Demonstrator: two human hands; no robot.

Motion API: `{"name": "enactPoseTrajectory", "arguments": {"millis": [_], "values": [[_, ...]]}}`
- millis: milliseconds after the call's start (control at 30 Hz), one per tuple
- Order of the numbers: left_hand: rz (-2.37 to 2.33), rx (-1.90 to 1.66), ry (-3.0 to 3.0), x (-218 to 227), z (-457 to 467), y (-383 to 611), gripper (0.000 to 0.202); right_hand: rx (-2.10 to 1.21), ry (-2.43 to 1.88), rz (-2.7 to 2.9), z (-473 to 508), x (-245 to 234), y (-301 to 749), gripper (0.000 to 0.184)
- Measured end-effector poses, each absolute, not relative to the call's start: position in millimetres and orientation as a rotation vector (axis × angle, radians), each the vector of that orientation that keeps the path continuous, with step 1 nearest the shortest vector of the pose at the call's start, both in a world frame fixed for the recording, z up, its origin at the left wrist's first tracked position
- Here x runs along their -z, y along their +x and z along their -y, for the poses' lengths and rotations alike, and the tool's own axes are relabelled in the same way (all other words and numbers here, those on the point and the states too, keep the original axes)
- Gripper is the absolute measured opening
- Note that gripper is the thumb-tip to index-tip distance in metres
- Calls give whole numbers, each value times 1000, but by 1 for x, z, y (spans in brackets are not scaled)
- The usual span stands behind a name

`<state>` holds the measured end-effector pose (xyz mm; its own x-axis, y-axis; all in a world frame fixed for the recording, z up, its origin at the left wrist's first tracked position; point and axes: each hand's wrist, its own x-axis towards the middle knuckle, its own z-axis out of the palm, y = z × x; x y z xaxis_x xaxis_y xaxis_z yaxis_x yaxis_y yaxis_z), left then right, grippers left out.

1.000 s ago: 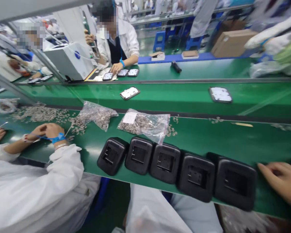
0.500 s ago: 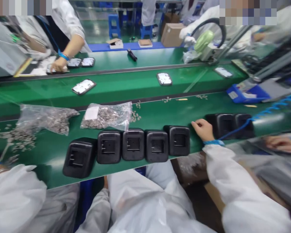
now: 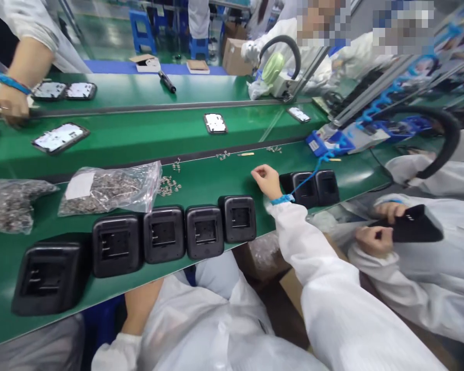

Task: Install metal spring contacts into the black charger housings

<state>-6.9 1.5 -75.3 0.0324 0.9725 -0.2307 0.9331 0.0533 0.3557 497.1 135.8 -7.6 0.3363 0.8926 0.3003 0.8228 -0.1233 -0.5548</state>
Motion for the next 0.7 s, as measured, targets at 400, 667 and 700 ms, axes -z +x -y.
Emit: {"name": "enactPoseTrajectory", "arguments": {"millis": [400,667,700], "values": [[-1885,-63,1919,91,-5,4,24,-188,-1930,1751,-291,10,479,17],[-1830,-23,1830,117,-7,-27,28,-112,-1922,1780,-267,5,474,5],[-1826,-28,1825,118,-9,-30,30,-114,-1920,1782,-258,1,473,4]]}}
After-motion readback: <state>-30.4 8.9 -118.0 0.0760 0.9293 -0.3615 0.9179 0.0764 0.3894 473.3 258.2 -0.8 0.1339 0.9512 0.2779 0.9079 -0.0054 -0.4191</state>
